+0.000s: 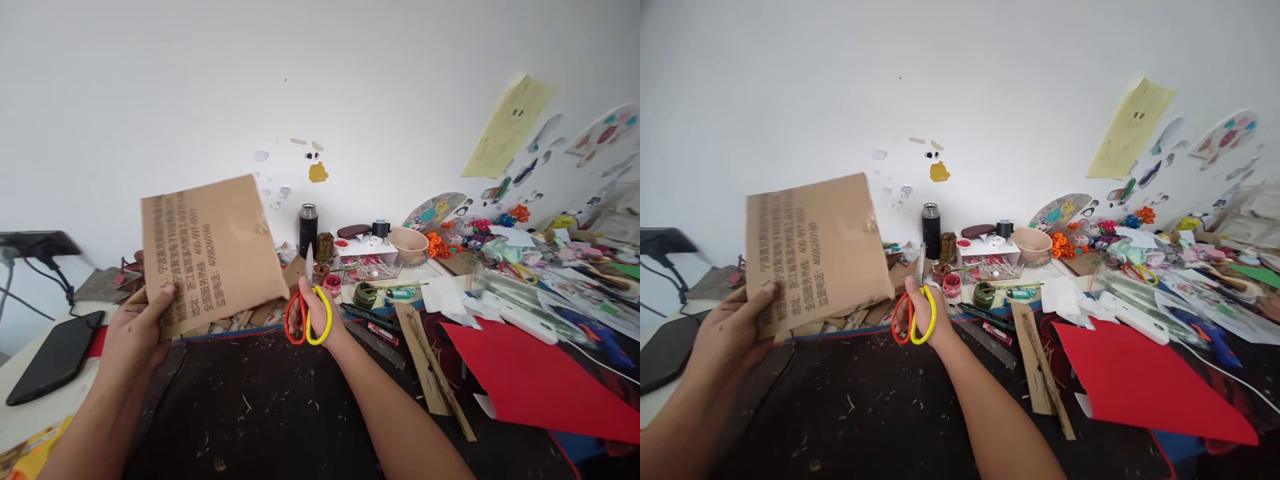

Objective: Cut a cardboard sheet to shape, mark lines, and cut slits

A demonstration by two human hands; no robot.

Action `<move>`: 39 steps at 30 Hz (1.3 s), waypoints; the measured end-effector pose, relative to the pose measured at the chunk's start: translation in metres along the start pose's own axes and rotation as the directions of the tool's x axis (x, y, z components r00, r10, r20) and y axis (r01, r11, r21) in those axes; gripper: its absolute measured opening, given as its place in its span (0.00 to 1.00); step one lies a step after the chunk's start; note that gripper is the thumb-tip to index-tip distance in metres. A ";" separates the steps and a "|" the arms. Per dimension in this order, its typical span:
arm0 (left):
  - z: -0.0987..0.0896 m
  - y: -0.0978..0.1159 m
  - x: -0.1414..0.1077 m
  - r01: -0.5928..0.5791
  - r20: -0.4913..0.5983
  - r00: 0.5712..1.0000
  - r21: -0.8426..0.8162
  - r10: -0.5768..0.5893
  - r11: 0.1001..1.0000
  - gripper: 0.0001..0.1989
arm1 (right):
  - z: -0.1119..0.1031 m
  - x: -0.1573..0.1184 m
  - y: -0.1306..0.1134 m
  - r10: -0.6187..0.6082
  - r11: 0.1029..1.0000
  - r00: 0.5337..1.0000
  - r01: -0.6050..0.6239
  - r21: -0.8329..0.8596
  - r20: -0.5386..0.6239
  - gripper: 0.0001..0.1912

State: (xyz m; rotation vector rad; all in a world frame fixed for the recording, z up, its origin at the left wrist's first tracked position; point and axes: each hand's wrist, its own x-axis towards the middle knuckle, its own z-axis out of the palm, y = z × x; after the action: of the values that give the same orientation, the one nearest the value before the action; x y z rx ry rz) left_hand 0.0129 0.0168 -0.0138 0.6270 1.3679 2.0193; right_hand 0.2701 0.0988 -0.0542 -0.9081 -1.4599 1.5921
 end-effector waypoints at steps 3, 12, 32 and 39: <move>0.002 -0.003 0.004 -0.108 -0.145 0.985 -0.079 0.096 0.991 0.18 | 0.006 -0.004 0.001 0.005 0.997 0.998 -0.010 0.080 0.059 0.51; 0.003 -0.001 0.002 -0.186 -0.253 0.953 -0.051 0.167 0.981 0.13 | 0.014 -0.004 0.020 0.038 0.998 0.955 -0.052 0.039 0.295 0.62; -0.005 -0.014 0.010 -0.180 -0.180 0.969 -0.052 0.168 0.982 0.17 | 0.016 -0.003 0.043 0.120 0.986 0.887 -0.161 0.054 0.446 0.67; -0.001 -0.008 0.006 -0.174 -0.206 0.965 -0.042 0.162 0.984 0.15 | 0.022 -0.007 0.034 0.122 0.992 0.933 -0.123 -0.018 0.339 0.51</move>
State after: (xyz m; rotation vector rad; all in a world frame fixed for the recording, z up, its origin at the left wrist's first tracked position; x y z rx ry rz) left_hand 0.0100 0.0227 -0.0212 0.5384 1.4035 2.3046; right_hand 0.2506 0.0815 -0.0860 -0.7601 -1.6600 1.9169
